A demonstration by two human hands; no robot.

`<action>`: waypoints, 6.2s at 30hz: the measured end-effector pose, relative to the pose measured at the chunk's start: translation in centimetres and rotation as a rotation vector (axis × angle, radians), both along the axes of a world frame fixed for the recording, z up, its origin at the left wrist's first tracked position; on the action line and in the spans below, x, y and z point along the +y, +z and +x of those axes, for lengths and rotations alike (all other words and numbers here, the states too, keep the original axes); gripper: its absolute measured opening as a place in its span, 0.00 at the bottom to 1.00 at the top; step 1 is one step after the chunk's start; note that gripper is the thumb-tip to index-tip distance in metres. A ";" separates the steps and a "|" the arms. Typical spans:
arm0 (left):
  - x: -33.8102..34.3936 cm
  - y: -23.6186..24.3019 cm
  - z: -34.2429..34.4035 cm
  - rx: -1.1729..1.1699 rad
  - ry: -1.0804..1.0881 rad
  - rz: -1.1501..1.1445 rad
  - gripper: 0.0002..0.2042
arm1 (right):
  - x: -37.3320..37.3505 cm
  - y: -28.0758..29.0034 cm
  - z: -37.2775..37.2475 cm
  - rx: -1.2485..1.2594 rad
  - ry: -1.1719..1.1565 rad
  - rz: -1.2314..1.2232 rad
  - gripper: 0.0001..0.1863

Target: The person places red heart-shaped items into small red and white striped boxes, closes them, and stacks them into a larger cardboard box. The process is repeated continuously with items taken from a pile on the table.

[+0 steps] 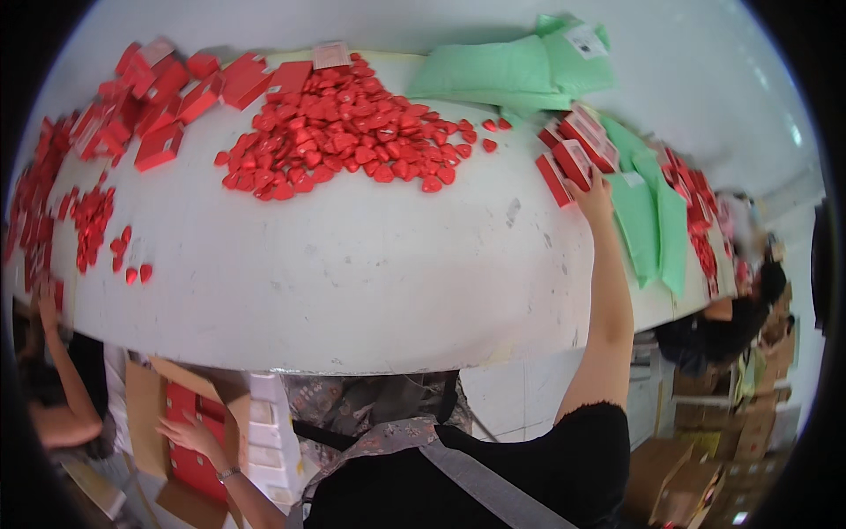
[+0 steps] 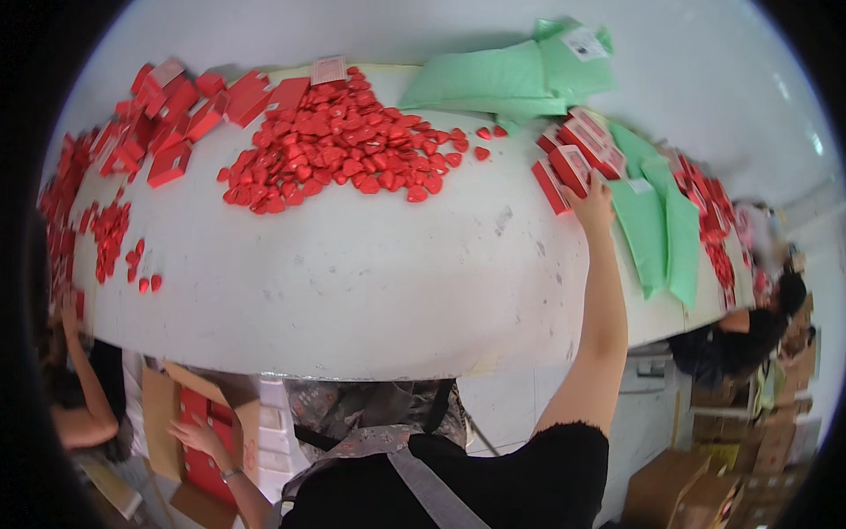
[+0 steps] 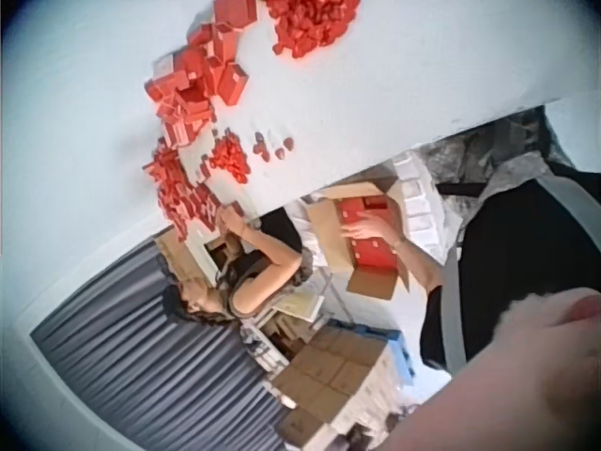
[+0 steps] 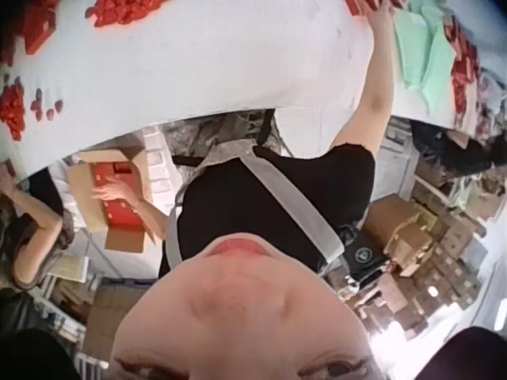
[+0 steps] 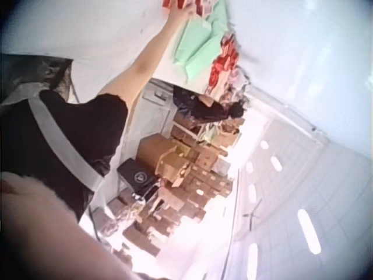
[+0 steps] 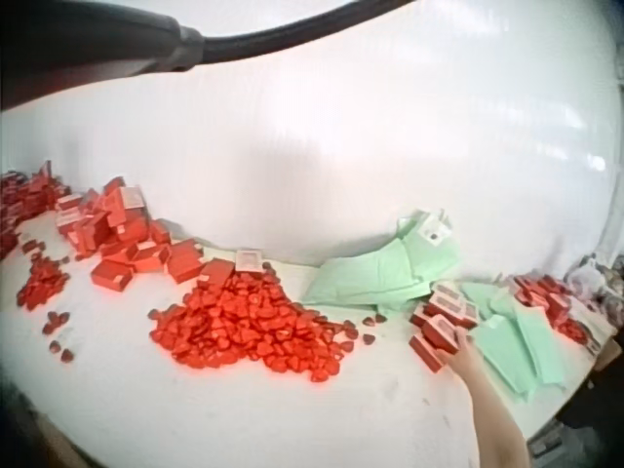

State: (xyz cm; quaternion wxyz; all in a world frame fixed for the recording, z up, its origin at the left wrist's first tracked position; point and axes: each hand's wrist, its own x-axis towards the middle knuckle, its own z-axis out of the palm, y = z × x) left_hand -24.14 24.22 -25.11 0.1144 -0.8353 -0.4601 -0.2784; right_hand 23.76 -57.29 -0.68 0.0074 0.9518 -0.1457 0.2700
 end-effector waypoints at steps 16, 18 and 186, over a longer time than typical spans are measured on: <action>-18.8 14.6 2.1 -1.018 -0.336 -1.292 0.21 | 41.7 2.3 -23.4 1.327 1.522 0.961 0.34; -11.7 13.5 -0.2 -1.394 -0.101 -1.289 0.17 | 41.3 1.8 -22.2 1.179 1.608 0.870 0.29; -15.0 21.3 22.9 -0.304 -0.677 -0.775 0.32 | 30.1 3.9 -19.4 0.005 0.722 -0.082 0.30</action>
